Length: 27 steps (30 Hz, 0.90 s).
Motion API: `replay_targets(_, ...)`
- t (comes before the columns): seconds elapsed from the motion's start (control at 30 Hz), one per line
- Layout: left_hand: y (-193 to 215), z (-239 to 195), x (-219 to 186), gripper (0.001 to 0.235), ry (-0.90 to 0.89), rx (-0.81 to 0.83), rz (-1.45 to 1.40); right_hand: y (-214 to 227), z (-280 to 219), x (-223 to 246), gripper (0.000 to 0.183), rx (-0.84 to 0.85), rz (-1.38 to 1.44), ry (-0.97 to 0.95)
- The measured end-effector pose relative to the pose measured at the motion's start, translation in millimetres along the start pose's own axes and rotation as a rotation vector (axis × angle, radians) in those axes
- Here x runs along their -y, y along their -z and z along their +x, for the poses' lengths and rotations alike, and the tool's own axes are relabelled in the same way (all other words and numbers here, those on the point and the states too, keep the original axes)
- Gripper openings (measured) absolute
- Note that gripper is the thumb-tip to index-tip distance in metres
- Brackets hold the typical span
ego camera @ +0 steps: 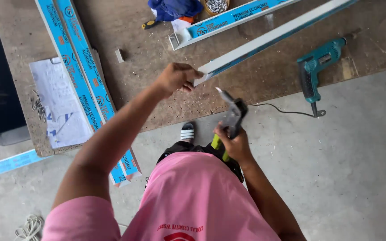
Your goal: Assembling aluminum frames by drilling holes and using a hand riveter to join the profiles
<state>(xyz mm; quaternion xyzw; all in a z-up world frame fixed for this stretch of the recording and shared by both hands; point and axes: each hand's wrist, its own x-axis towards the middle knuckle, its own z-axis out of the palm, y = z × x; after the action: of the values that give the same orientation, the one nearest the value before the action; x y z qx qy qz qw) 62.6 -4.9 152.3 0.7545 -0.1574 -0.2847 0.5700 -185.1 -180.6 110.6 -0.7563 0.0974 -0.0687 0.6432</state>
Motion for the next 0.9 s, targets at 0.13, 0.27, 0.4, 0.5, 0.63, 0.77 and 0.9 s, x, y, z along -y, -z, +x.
replay_targets(0.13, 7.4, 6.3, -60.4, 0.024, 0.478, 0.170, -0.519, -22.6, 18.6, -6.2, 0.023, -0.064, -0.016, 0.124)
replay_targets(0.27, 5.0, 4.3, -79.1, 0.035, 0.535, 0.193, -0.617, -30.8, 28.9, 33.5, 0.024, -0.066, 0.029, 0.181)
replay_targets(0.4, 2.0, -0.7, -93.1, 0.040, 0.537, 0.213, -0.652, -32.8, 27.9, 27.7, 0.025, -0.092, 0.021, 0.232)
replay_targets(0.5, -0.5, -1.1, -95.7, 0.036, 0.535, 0.189, -0.629, -31.9, 28.5, 34.9, 0.025, -0.096, 0.020, 0.189)
replay_targets(0.63, -1.5, 0.6, -89.1, 0.036, 0.516, 0.187, -0.631, -30.5, 28.8, 29.0, 0.025, -0.078, 0.051, 0.156)
replay_targets(0.77, -7.0, -3.0, -86.1, 0.035, 0.500, 0.178, -0.628, -28.7, 29.7, 25.5, 0.027, -0.062, 0.047, 0.139)
replay_targets(0.9, -9.1, -7.9, -82.2, 0.035, 0.460, 0.170, -0.626, -27.4, 33.3, 38.1, 0.034, -0.101, -0.101, 0.060)
